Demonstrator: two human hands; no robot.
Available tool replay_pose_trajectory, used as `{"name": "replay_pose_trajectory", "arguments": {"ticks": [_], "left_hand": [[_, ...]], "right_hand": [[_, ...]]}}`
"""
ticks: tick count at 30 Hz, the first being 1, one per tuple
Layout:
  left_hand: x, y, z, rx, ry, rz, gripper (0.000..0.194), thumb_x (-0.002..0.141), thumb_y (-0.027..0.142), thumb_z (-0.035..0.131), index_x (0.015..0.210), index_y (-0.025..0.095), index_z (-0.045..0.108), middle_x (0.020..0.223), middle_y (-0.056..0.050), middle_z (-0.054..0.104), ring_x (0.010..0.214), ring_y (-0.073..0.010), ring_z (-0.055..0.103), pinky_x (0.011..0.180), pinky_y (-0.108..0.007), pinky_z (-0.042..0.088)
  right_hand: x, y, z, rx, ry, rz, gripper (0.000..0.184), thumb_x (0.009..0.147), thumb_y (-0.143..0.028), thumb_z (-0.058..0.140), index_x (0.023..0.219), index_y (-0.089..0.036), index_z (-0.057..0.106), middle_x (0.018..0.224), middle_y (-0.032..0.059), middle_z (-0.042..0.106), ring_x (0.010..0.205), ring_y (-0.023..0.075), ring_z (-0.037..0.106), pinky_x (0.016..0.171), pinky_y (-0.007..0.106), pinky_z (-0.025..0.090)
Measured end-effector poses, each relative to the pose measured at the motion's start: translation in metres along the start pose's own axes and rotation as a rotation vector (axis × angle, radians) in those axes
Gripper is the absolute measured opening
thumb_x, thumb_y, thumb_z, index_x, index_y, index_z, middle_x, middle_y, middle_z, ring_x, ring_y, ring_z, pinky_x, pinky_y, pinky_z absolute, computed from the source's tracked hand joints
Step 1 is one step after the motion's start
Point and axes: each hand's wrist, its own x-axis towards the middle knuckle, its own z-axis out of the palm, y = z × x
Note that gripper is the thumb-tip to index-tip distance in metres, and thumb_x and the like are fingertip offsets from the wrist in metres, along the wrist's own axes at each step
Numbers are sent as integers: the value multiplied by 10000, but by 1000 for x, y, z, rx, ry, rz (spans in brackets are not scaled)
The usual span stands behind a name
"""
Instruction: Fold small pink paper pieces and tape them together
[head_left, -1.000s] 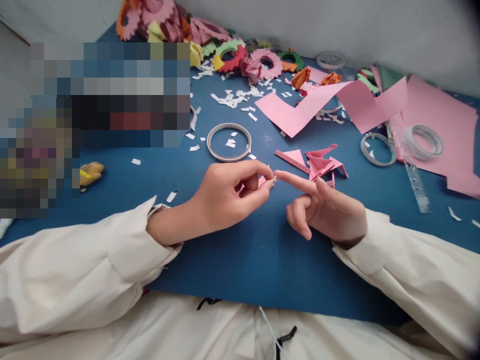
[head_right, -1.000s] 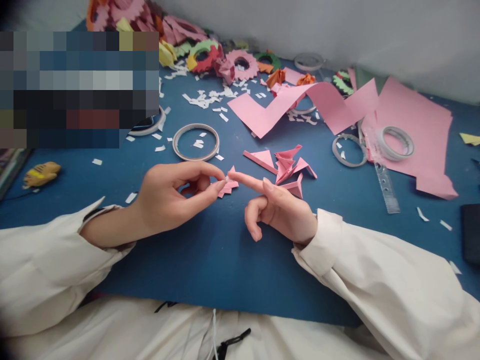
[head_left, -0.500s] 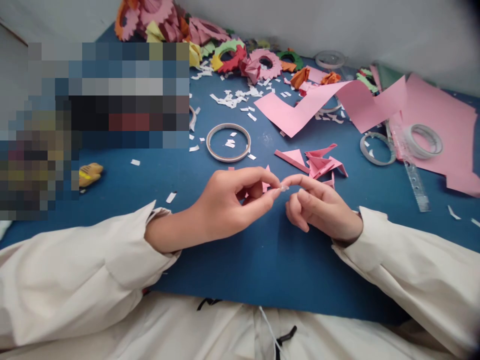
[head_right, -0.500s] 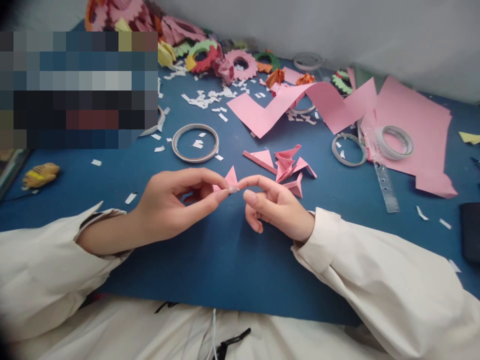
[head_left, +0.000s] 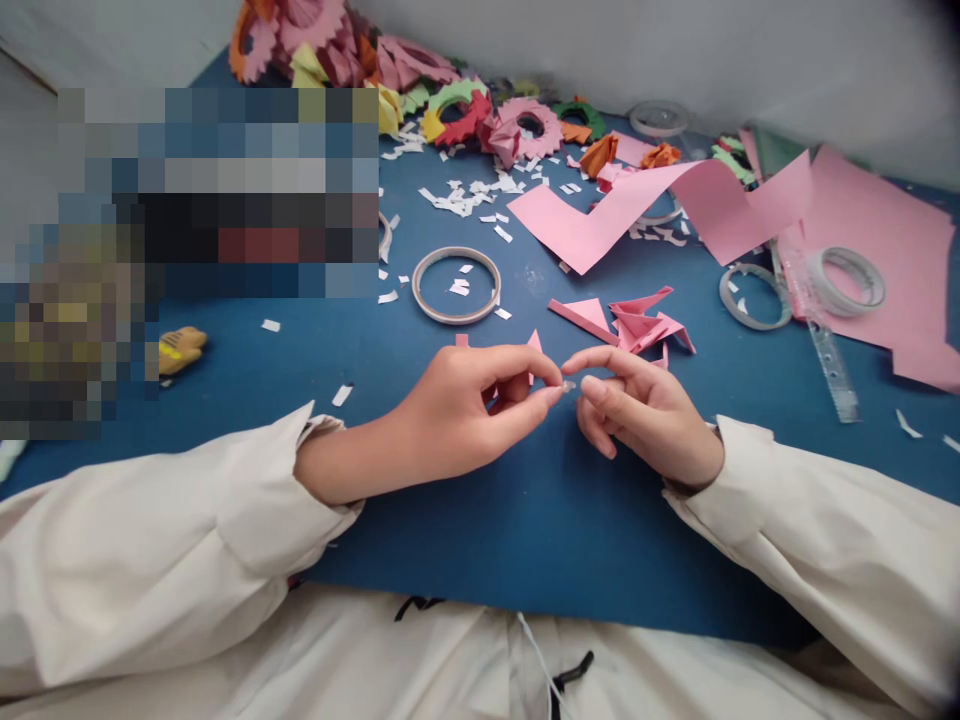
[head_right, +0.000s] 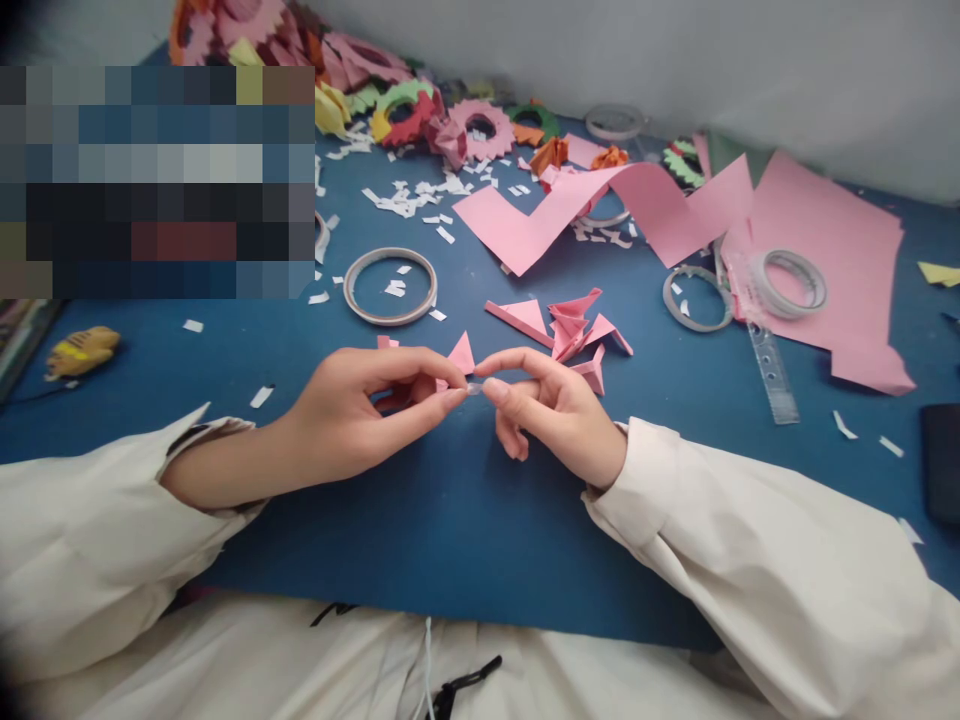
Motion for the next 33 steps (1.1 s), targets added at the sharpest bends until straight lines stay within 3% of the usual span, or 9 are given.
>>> {"name": "replay_pose_trajectory", "arguments": {"ticks": [9, 14, 17, 19, 21, 28, 33], "left_hand": [[-1, -1, 2, 61, 29, 5, 96, 837, 205, 588, 820, 144, 661, 524, 74, 476, 468, -42, 400, 471, -163, 327], [-1, -5, 0, 334, 117, 106, 106, 839, 212, 589, 766, 161, 647, 498, 73, 467, 459, -62, 418, 505, -199, 351], [1, -9, -4, 668, 103, 169, 155, 847, 274, 571, 812, 141, 642, 694, -36, 619, 682, -176, 570, 644, -296, 432], [2, -12, -4, 866, 65, 181, 242, 831, 353, 590, 872, 120, 640, 904, -128, 651, 876, -290, 590, 732, -394, 441], [3, -15, -3, 947, 29, 176, 289, 830, 389, 594, 911, 114, 629, 995, -159, 639, 950, -341, 581, 749, -441, 430], [5, -18, -1, 963, -45, 415, 222, 913, 291, 465, 842, 125, 594, 860, -101, 664, 853, -264, 608, 756, -430, 413], [6, -16, -4, 985, -54, 594, 187, 894, 230, 452, 852, 129, 603, 845, -69, 662, 882, -255, 615, 849, -478, 424]], "right_hand": [[-1, -4, 6, -159, 71, -24, 211, 887, -350, 584, 879, -142, 550, 438, -61, 535, 352, 63, 472, 374, 175, 369], [-3, -2, 8, -275, 231, -93, 229, 860, -360, 618, 841, -143, 547, 412, -70, 489, 329, 57, 433, 338, 166, 318], [-3, 0, 7, -347, 246, -120, 204, 876, -339, 595, 848, -143, 547, 428, -63, 492, 347, 59, 438, 343, 169, 315], [-4, 1, 6, -424, 229, -151, 183, 886, -327, 579, 866, -147, 550, 453, -57, 498, 370, 66, 455, 362, 180, 337], [-5, 3, 6, -512, 221, -196, 159, 897, -312, 560, 885, -154, 551, 474, -54, 499, 385, 70, 463, 380, 191, 351], [-7, 1, 3, -920, 205, -428, 36, 895, -203, 518, 906, -178, 542, 519, -51, 514, 413, 60, 441, 420, 194, 353], [-7, 1, 2, -1122, 213, -538, 67, 863, -160, 536, 914, -195, 560, 531, -58, 512, 420, 60, 423, 443, 201, 345]]}}
